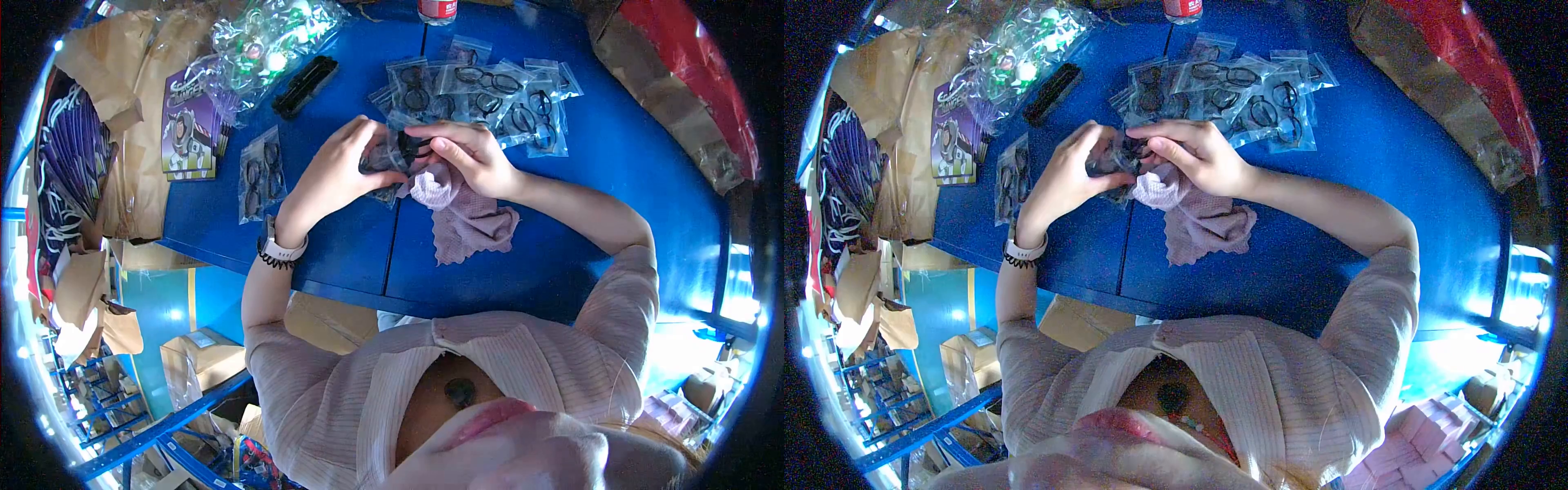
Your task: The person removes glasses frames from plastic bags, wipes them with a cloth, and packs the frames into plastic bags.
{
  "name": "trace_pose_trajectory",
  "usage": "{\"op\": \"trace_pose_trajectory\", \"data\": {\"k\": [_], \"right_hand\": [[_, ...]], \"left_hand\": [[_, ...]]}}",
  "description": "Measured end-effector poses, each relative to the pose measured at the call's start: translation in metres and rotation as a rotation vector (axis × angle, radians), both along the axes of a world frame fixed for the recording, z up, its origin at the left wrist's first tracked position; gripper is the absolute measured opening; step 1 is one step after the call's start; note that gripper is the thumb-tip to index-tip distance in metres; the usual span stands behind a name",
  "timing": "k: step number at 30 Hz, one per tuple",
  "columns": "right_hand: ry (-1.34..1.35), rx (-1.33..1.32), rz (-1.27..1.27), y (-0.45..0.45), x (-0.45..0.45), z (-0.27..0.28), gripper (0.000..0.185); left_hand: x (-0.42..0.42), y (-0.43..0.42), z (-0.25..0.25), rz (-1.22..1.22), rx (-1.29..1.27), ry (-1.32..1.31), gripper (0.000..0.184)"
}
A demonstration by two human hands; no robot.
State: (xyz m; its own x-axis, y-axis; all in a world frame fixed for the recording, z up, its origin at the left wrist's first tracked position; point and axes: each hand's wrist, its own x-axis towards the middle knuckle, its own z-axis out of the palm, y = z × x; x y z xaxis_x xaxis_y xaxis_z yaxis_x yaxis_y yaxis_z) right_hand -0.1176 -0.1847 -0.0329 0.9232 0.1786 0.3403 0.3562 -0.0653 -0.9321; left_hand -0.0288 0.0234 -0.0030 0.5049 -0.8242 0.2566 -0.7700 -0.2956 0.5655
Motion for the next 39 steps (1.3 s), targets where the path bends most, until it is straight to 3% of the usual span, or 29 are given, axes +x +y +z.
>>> {"op": "trace_pose_trajectory", "data": {"k": [7,11,17,21,27,31,39], "right_hand": [[0.007,0.110,0.106,-0.004,0.001,-0.007,0.027],[0.037,0.361,0.057,0.010,-0.001,-0.007,0.027],[-0.064,0.120,0.024,0.014,-0.001,-0.010,0.030],[-0.216,0.065,-0.048,0.017,0.002,-0.009,0.026],[-0.172,0.090,-0.030,0.014,0.007,-0.013,0.025],[-0.022,0.099,0.008,0.011,0.002,-0.008,0.030],[-0.045,0.037,0.037,0.011,0.000,-0.004,0.052]], "left_hand": [[-0.007,-0.002,0.005,-0.061,-0.031,0.016,0.047],[-0.006,-0.004,0.002,-0.052,-0.153,-0.056,0.047],[-0.012,-0.004,0.010,-0.018,-0.058,0.124,0.045],[-0.016,-0.008,0.001,-0.007,-0.224,0.317,0.039],[-0.017,-0.013,-0.001,-0.107,-0.336,0.353,0.033],[-0.011,-0.011,-0.002,-0.127,-0.285,0.362,0.033],[-0.008,-0.006,0.005,-0.057,-0.282,0.436,0.027]]}}
